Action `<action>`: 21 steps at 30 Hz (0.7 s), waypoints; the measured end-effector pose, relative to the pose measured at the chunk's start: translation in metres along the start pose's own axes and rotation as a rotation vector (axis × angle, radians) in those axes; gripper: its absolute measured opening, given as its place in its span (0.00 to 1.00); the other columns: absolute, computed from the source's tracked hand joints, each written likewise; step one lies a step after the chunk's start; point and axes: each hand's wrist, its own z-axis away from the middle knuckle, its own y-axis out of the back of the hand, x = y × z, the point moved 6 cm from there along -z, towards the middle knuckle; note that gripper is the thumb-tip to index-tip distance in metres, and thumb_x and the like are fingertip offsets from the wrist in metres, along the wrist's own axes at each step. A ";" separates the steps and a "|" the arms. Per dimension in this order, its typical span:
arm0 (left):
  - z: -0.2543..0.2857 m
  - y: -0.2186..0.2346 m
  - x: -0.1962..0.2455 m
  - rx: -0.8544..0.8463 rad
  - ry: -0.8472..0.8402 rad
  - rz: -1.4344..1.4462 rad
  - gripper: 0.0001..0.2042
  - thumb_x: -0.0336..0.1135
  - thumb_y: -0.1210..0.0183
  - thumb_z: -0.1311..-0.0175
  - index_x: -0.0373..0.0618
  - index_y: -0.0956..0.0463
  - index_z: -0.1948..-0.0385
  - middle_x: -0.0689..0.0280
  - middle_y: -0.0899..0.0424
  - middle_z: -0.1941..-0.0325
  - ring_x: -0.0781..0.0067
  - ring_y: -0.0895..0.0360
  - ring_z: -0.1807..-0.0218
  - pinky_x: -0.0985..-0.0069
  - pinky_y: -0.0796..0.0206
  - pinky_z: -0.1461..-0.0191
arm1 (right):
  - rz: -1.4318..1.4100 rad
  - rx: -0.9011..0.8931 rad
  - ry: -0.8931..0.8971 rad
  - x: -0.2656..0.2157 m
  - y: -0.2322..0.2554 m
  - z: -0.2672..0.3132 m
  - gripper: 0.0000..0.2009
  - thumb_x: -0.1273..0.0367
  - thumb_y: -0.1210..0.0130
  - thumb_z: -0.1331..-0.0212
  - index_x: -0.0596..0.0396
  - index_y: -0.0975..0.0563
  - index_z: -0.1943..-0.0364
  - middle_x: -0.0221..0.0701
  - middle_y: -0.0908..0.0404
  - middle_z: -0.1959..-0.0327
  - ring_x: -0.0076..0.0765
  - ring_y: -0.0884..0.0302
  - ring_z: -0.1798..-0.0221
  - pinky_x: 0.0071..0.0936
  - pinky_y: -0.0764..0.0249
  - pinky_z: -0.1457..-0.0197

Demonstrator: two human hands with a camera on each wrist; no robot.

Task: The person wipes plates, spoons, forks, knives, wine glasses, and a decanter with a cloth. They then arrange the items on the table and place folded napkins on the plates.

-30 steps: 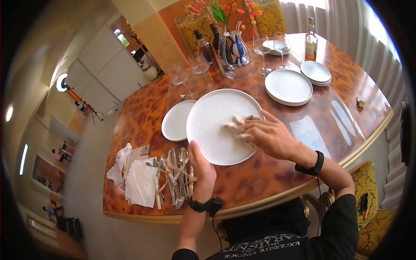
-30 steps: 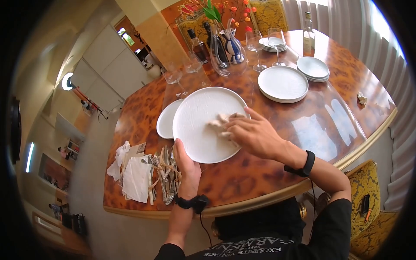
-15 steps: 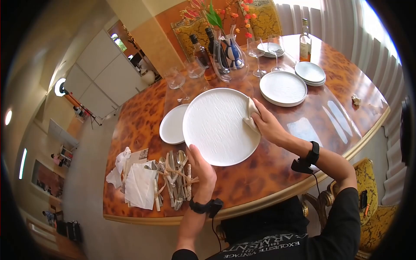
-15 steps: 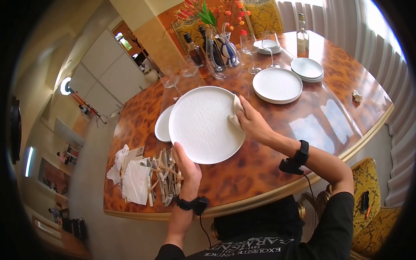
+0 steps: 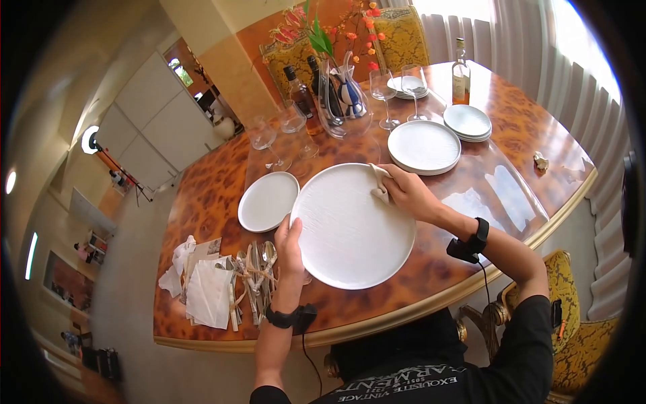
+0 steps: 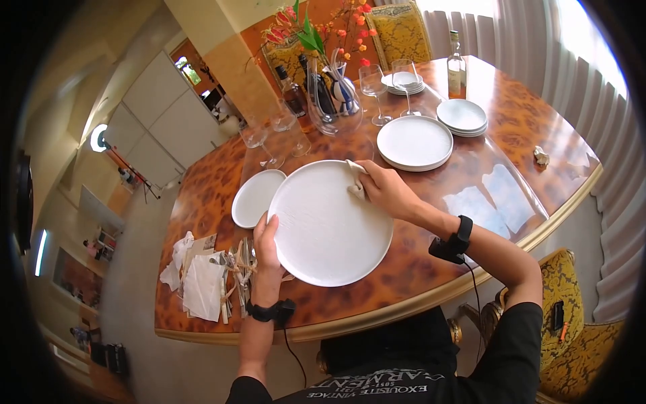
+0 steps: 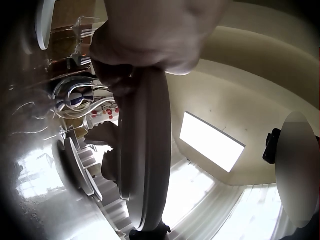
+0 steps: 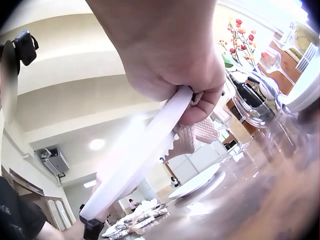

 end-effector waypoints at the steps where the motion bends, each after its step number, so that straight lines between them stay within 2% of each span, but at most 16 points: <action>1: 0.003 0.000 0.000 0.051 0.008 0.021 0.21 0.35 0.55 0.29 0.30 0.35 0.40 0.54 0.23 0.46 0.68 0.25 0.47 0.70 0.34 0.42 | -0.057 0.065 -0.088 0.007 -0.003 0.009 0.17 0.68 0.56 0.30 0.59 0.33 0.41 0.46 0.19 0.63 0.41 0.19 0.62 0.35 0.25 0.55; 2: 0.004 -0.003 -0.001 0.048 0.007 0.019 0.21 0.35 0.55 0.29 0.30 0.35 0.40 0.54 0.23 0.46 0.68 0.25 0.47 0.70 0.34 0.42 | -0.112 0.129 -0.176 0.013 -0.005 0.018 0.17 0.67 0.57 0.30 0.58 0.33 0.40 0.46 0.19 0.63 0.40 0.19 0.62 0.35 0.25 0.54; 4: 0.010 0.004 0.004 0.263 -0.147 0.085 0.21 0.35 0.57 0.29 0.31 0.37 0.39 0.52 0.24 0.46 0.65 0.24 0.48 0.68 0.32 0.44 | -0.291 -0.008 -0.436 0.019 -0.023 0.040 0.19 0.65 0.58 0.29 0.60 0.35 0.39 0.44 0.23 0.52 0.36 0.24 0.49 0.33 0.27 0.48; 6: 0.015 0.001 -0.008 0.327 -0.166 0.134 0.22 0.35 0.57 0.30 0.31 0.39 0.38 0.50 0.27 0.42 0.63 0.26 0.44 0.67 0.36 0.40 | -0.410 -0.002 -0.437 0.020 -0.040 0.056 0.18 0.65 0.59 0.28 0.62 0.35 0.41 0.42 0.26 0.48 0.35 0.28 0.45 0.33 0.29 0.45; 7: 0.019 -0.001 -0.016 0.365 -0.185 0.086 0.23 0.35 0.57 0.30 0.32 0.40 0.37 0.52 0.28 0.40 0.62 0.28 0.41 0.67 0.37 0.38 | -0.257 0.121 -0.295 0.012 -0.037 0.053 0.16 0.65 0.60 0.28 0.63 0.34 0.46 0.39 0.24 0.56 0.32 0.25 0.53 0.31 0.27 0.51; 8: 0.024 0.002 -0.020 0.403 -0.203 0.034 0.24 0.36 0.57 0.31 0.33 0.41 0.36 0.53 0.30 0.38 0.62 0.30 0.39 0.66 0.38 0.36 | -0.263 0.110 -0.292 0.013 -0.034 0.051 0.16 0.65 0.60 0.28 0.63 0.34 0.46 0.39 0.24 0.56 0.32 0.25 0.53 0.31 0.27 0.51; 9: 0.026 0.003 -0.023 0.340 -0.194 -0.037 0.25 0.35 0.55 0.31 0.33 0.43 0.34 0.54 0.32 0.36 0.62 0.33 0.35 0.67 0.42 0.33 | -0.272 0.071 -0.370 0.019 -0.027 0.049 0.14 0.65 0.60 0.28 0.62 0.33 0.49 0.37 0.24 0.60 0.30 0.26 0.59 0.29 0.27 0.56; 10: 0.029 0.008 -0.018 0.354 -0.193 -0.042 0.25 0.35 0.55 0.31 0.33 0.43 0.34 0.54 0.32 0.36 0.62 0.33 0.35 0.67 0.42 0.33 | -0.277 0.029 -0.448 0.020 -0.019 0.045 0.13 0.65 0.60 0.28 0.61 0.33 0.52 0.35 0.25 0.65 0.28 0.27 0.65 0.28 0.27 0.61; 11: 0.027 0.005 -0.014 0.238 -0.121 0.011 0.25 0.34 0.55 0.31 0.33 0.42 0.35 0.54 0.32 0.36 0.62 0.34 0.35 0.67 0.45 0.32 | -0.239 0.028 -0.439 0.019 -0.010 0.040 0.11 0.65 0.60 0.28 0.60 0.33 0.56 0.32 0.28 0.72 0.25 0.31 0.73 0.27 0.29 0.69; 12: 0.025 0.001 -0.006 0.121 -0.050 0.065 0.25 0.34 0.54 0.32 0.32 0.42 0.35 0.54 0.33 0.35 0.63 0.35 0.35 0.67 0.47 0.31 | -0.195 0.013 -0.391 0.012 -0.002 0.035 0.10 0.65 0.60 0.29 0.60 0.33 0.58 0.34 0.27 0.74 0.26 0.30 0.73 0.30 0.30 0.69; 13: 0.021 -0.002 0.010 0.093 0.003 0.109 0.26 0.33 0.51 0.35 0.31 0.41 0.36 0.52 0.30 0.38 0.62 0.30 0.39 0.67 0.40 0.34 | -0.144 0.000 -0.272 0.015 0.003 0.029 0.10 0.65 0.60 0.29 0.60 0.33 0.59 0.34 0.27 0.75 0.27 0.30 0.73 0.31 0.30 0.69; 14: 0.014 0.006 0.017 0.112 0.004 0.112 0.26 0.33 0.51 0.35 0.31 0.41 0.36 0.52 0.30 0.38 0.62 0.30 0.39 0.67 0.40 0.34 | -0.093 -0.015 -0.152 0.011 0.005 0.021 0.11 0.65 0.60 0.29 0.61 0.33 0.60 0.35 0.28 0.76 0.28 0.29 0.73 0.32 0.30 0.68; 16: 0.008 0.007 0.014 -0.077 0.235 0.124 0.27 0.34 0.52 0.39 0.30 0.40 0.38 0.50 0.26 0.44 0.62 0.25 0.45 0.67 0.31 0.41 | -0.034 -0.107 -0.131 -0.001 0.009 0.010 0.11 0.65 0.59 0.29 0.62 0.32 0.60 0.36 0.27 0.77 0.29 0.29 0.73 0.32 0.29 0.67; 17: 0.005 0.011 0.009 -0.071 0.300 0.155 0.27 0.34 0.54 0.41 0.29 0.38 0.40 0.49 0.24 0.48 0.61 0.21 0.50 0.67 0.26 0.48 | 0.026 -0.176 -0.111 -0.007 0.007 0.007 0.12 0.65 0.58 0.30 0.63 0.31 0.60 0.37 0.27 0.77 0.30 0.28 0.73 0.33 0.29 0.66; 20: 0.008 0.008 0.003 -0.067 0.255 0.209 0.27 0.35 0.56 0.41 0.28 0.38 0.40 0.49 0.24 0.49 0.61 0.22 0.50 0.67 0.26 0.48 | 0.008 -0.116 -0.189 0.002 0.001 0.006 0.14 0.64 0.57 0.30 0.64 0.30 0.59 0.37 0.28 0.77 0.30 0.27 0.72 0.32 0.29 0.65; 21: 0.011 0.005 0.001 -0.020 0.226 0.277 0.26 0.34 0.56 0.42 0.29 0.37 0.41 0.50 0.24 0.48 0.61 0.22 0.49 0.66 0.28 0.47 | 0.014 -0.085 -0.249 0.015 -0.003 0.010 0.15 0.63 0.56 0.31 0.63 0.30 0.54 0.36 0.25 0.73 0.31 0.26 0.70 0.31 0.27 0.63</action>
